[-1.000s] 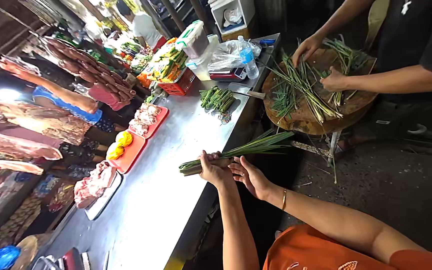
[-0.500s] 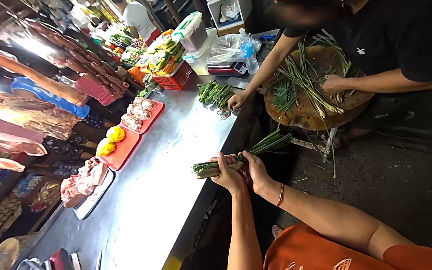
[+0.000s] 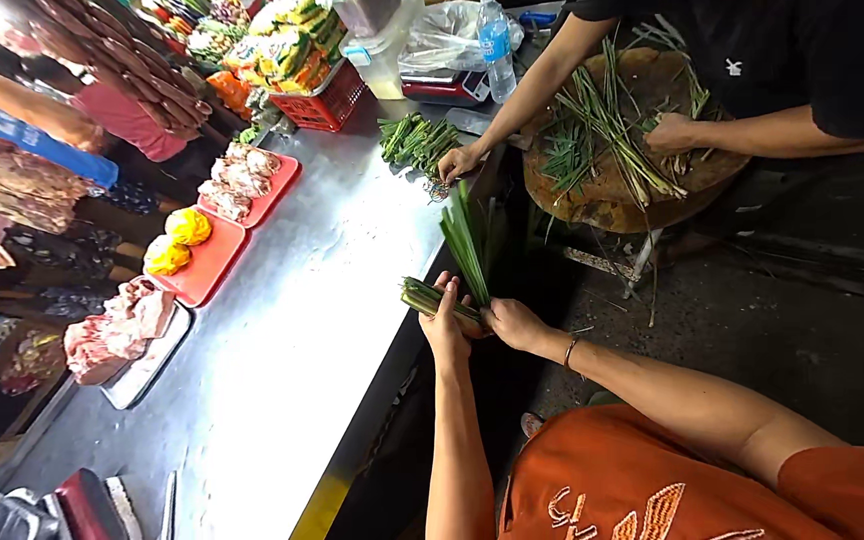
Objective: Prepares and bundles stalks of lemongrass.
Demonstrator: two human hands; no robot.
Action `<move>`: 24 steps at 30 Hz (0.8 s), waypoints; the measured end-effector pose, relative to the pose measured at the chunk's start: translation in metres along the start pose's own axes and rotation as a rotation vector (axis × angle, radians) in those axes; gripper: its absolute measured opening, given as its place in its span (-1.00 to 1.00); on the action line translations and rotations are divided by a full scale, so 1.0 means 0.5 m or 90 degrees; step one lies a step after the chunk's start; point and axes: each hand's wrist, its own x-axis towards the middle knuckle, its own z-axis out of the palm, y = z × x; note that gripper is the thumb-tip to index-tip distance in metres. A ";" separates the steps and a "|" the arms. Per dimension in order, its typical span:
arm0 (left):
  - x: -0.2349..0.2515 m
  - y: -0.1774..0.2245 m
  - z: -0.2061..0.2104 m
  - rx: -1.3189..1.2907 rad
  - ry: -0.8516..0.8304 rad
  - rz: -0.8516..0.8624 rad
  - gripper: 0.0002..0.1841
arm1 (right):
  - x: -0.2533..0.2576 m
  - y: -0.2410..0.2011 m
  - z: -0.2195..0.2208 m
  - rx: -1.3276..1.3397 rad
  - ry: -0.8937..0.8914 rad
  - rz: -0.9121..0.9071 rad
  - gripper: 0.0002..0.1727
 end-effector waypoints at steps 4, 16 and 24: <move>-0.005 -0.019 -0.014 0.036 -0.048 -0.083 -0.74 | -0.001 0.016 -0.015 -0.156 -0.131 -0.025 -0.53; -0.022 -0.064 -0.001 -0.025 -0.047 -0.084 -0.89 | -0.031 0.031 -0.033 -0.142 -0.164 0.005 -0.53; 0.007 -0.095 0.013 -0.102 -0.014 -0.069 -0.91 | -0.029 0.088 -0.041 0.319 -0.122 0.005 -0.45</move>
